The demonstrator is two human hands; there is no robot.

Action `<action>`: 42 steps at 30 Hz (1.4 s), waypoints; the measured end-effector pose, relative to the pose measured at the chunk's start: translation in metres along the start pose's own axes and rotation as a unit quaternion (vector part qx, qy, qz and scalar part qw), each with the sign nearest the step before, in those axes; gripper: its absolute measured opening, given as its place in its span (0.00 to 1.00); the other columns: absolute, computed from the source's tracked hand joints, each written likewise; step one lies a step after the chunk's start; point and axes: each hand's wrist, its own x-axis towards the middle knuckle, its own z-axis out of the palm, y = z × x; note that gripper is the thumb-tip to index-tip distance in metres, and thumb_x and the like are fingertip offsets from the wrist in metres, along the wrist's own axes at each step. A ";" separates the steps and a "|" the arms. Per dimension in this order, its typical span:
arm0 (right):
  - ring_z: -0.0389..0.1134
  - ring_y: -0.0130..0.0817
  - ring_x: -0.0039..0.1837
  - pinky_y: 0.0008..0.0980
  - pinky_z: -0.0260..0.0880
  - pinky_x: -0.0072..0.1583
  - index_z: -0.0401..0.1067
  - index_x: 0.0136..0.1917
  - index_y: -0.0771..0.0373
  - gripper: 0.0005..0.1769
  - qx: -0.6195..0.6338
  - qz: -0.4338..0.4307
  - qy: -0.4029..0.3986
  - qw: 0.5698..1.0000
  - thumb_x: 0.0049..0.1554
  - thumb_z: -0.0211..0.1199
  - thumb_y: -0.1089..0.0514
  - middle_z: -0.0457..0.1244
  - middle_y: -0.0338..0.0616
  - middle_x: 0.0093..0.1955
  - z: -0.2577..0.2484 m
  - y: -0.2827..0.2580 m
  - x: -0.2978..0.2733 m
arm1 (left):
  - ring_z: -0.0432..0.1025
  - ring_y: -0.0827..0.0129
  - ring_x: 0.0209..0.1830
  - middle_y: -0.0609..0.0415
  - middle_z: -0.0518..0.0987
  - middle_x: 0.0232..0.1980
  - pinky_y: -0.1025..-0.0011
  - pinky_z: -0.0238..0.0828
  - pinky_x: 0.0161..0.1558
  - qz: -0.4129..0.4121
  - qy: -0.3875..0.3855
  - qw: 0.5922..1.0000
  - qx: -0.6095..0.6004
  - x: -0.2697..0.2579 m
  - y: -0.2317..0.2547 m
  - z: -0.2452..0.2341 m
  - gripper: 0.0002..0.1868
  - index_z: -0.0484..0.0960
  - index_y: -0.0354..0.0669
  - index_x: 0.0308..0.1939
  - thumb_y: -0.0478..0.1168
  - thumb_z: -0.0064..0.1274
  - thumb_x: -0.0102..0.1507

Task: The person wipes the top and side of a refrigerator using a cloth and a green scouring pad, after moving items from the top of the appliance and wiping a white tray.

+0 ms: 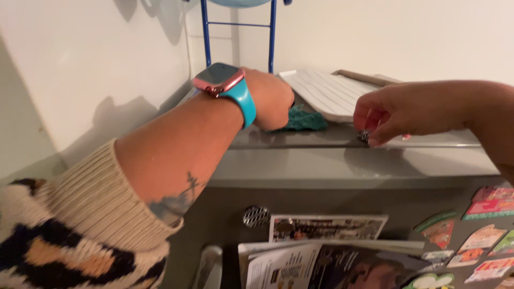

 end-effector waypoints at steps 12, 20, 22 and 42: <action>0.65 0.41 0.37 0.38 0.63 0.44 0.79 0.47 0.64 0.06 0.113 -0.079 0.215 0.967 0.55 0.72 0.67 0.71 0.49 0.39 0.030 -0.005 -0.025 | 0.76 0.55 0.45 0.61 0.83 0.46 0.51 0.70 0.42 0.029 0.267 0.952 -0.148 -0.009 -0.006 0.004 0.10 0.82 0.62 0.42 0.52 0.51 0.59; 0.77 0.30 0.42 0.37 0.70 0.49 0.72 0.59 0.41 0.26 -0.001 -0.175 0.353 0.919 0.48 0.76 0.51 0.76 0.27 0.47 0.108 -0.067 -0.116 | 0.76 0.50 0.41 0.55 0.84 0.41 0.44 0.69 0.32 0.072 0.406 0.902 -0.131 -0.080 -0.018 0.037 0.10 0.83 0.57 0.39 0.50 0.52 0.58; 0.75 0.31 0.43 0.35 0.73 0.49 0.80 0.52 0.48 0.14 -0.048 -0.263 0.380 0.886 0.52 0.74 0.51 0.75 0.34 0.40 0.123 -0.075 -0.113 | 0.76 0.50 0.37 0.58 0.85 0.38 0.44 0.68 0.29 0.058 0.422 0.893 -0.147 -0.096 -0.021 0.050 0.08 0.83 0.58 0.34 0.47 0.51 0.56; 0.70 0.39 0.45 0.39 0.67 0.44 0.81 0.53 0.56 0.09 -0.109 -0.339 0.517 0.779 0.59 0.74 0.56 0.69 0.40 0.47 0.169 -0.052 -0.103 | 0.74 0.56 0.34 0.59 0.80 0.39 0.51 0.67 0.30 0.120 0.490 0.841 -0.196 -0.106 0.004 0.074 0.06 0.81 0.54 0.33 0.45 0.50 0.61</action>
